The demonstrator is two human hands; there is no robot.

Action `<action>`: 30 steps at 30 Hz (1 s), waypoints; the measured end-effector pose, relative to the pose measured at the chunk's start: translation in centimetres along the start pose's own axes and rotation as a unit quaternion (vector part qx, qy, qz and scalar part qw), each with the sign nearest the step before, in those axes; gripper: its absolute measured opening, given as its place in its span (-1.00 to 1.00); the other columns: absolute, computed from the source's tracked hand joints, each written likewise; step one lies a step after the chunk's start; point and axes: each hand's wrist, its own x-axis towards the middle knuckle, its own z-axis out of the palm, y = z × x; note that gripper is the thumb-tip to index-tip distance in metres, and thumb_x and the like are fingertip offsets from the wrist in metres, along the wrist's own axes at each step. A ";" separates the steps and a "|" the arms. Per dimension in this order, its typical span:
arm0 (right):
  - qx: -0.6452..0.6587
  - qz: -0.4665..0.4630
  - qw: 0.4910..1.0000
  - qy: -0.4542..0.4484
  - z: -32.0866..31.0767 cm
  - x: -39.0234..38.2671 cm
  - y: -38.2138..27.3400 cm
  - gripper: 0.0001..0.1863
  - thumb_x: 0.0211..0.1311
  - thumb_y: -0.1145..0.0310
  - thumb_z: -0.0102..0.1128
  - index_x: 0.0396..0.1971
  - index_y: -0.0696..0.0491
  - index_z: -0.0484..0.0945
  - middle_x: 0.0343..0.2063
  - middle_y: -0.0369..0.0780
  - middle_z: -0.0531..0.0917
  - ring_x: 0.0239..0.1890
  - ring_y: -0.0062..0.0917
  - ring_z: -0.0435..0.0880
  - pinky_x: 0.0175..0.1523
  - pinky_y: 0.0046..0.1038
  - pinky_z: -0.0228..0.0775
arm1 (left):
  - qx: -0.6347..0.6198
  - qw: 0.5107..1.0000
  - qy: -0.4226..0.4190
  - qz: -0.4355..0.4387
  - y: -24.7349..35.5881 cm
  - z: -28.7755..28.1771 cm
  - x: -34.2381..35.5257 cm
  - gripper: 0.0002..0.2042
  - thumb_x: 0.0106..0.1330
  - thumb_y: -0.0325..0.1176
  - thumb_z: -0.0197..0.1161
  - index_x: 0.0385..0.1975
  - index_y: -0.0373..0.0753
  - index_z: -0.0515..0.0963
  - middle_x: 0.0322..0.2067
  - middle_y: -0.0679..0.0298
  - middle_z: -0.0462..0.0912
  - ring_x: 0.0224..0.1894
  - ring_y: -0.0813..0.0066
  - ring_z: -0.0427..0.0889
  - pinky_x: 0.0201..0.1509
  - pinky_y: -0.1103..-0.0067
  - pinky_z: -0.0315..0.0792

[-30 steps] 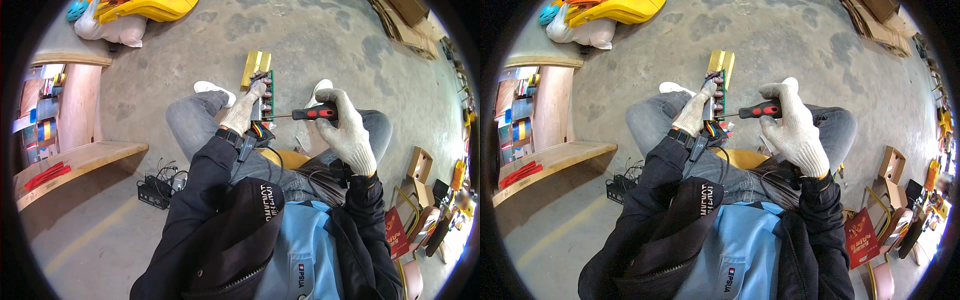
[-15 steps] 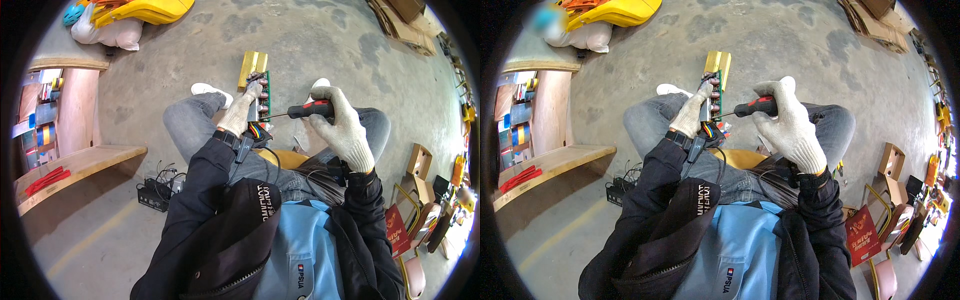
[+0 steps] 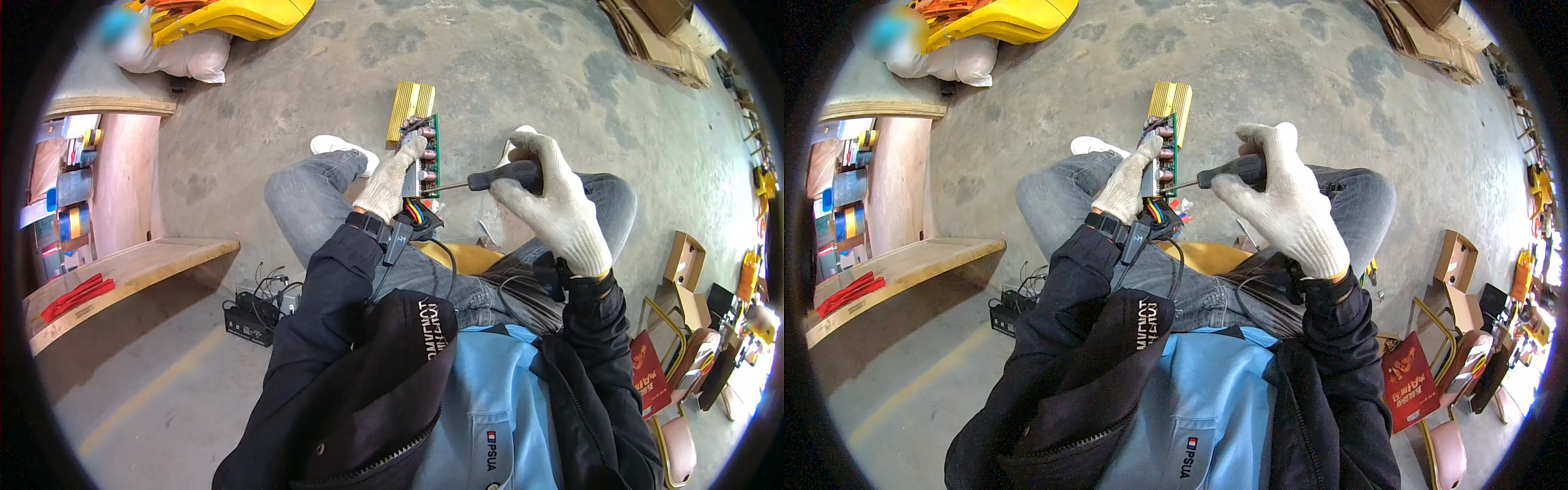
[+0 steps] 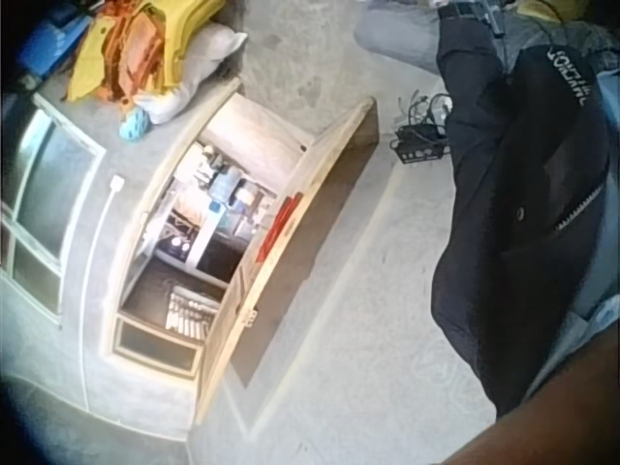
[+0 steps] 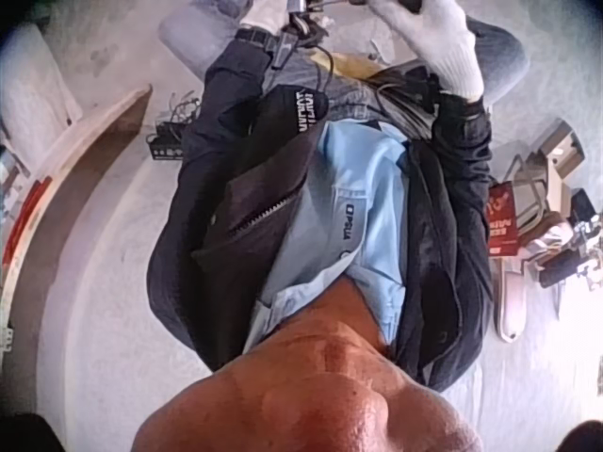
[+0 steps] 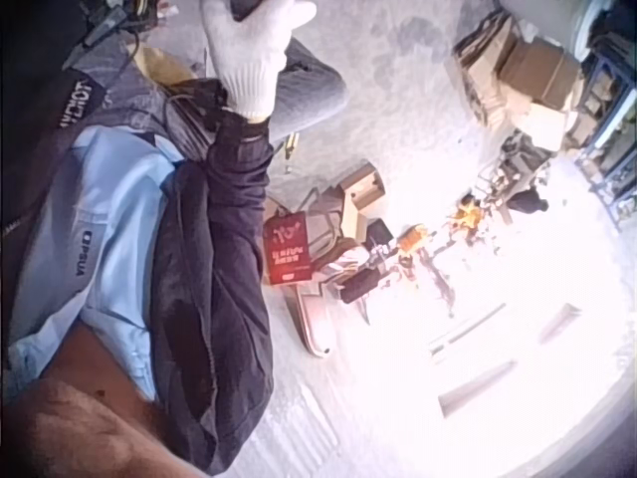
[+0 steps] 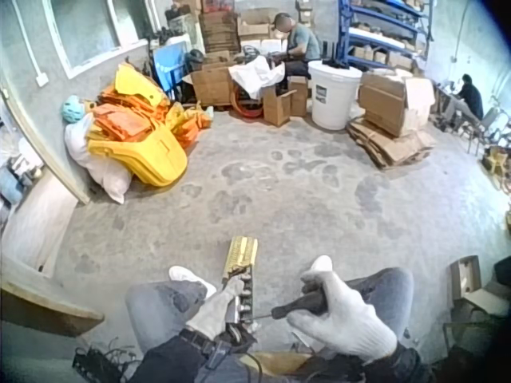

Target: Repairing an electronic circuit board using a screwdriver while seated in a workshop.

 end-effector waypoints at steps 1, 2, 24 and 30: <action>-0.014 0.016 1.000 0.014 0.0 0.0 -0.4 -0.61 0.37 0.29 0.38 0.10 0.12 0.56 -0.16 -0.05 0.67 -0.08 -0.13 0.77 0.02 -0.27 0.57 | 0.000 1.000 -0.001 -0.001 0.1 0.1 0.0 -0.48 0.49 0.16 0.31 0.25 -0.05 0.56 -0.07 0.36 0.62 -0.15 0.47 0.62 -0.18 0.37 0.68; -0.014 0.016 1.000 0.014 -0.2 0.1 -0.2 -0.61 0.37 0.29 0.38 0.10 0.12 0.56 -0.16 -0.05 0.67 -0.08 -0.13 0.77 0.02 -0.27 0.57 | 0.008 1.000 0.002 -0.007 0.2 0.1 -0.1 -0.48 0.48 0.16 0.32 0.25 -0.05 0.56 -0.07 0.36 0.62 -0.15 0.47 0.62 -0.18 0.37 0.68; 0.016 -0.034 0.999 0.002 0.3 0.3 1.3 -0.64 0.39 0.36 0.35 0.10 0.16 0.59 -0.09 -0.01 0.55 -0.02 -0.14 0.74 0.07 -0.28 0.56 | -0.025 0.999 0.005 -0.021 0.9 1.0 -0.9 -0.62 0.51 0.05 0.33 0.21 0.09 0.57 -0.21 0.48 0.49 -0.31 0.68 0.48 -0.28 0.67 0.46; 0.017 -0.017 1.000 0.012 0.1 0.2 1.1 -0.70 0.38 0.38 0.36 0.02 0.16 0.59 -0.13 -0.05 0.59 -0.07 -0.19 0.76 0.06 -0.32 0.55 | 0.006 0.999 0.028 -0.021 0.7 0.7 -0.6 -0.45 0.41 0.15 0.41 0.22 -0.08 0.59 -0.08 0.35 0.64 -0.17 0.46 0.62 -0.25 0.33 0.69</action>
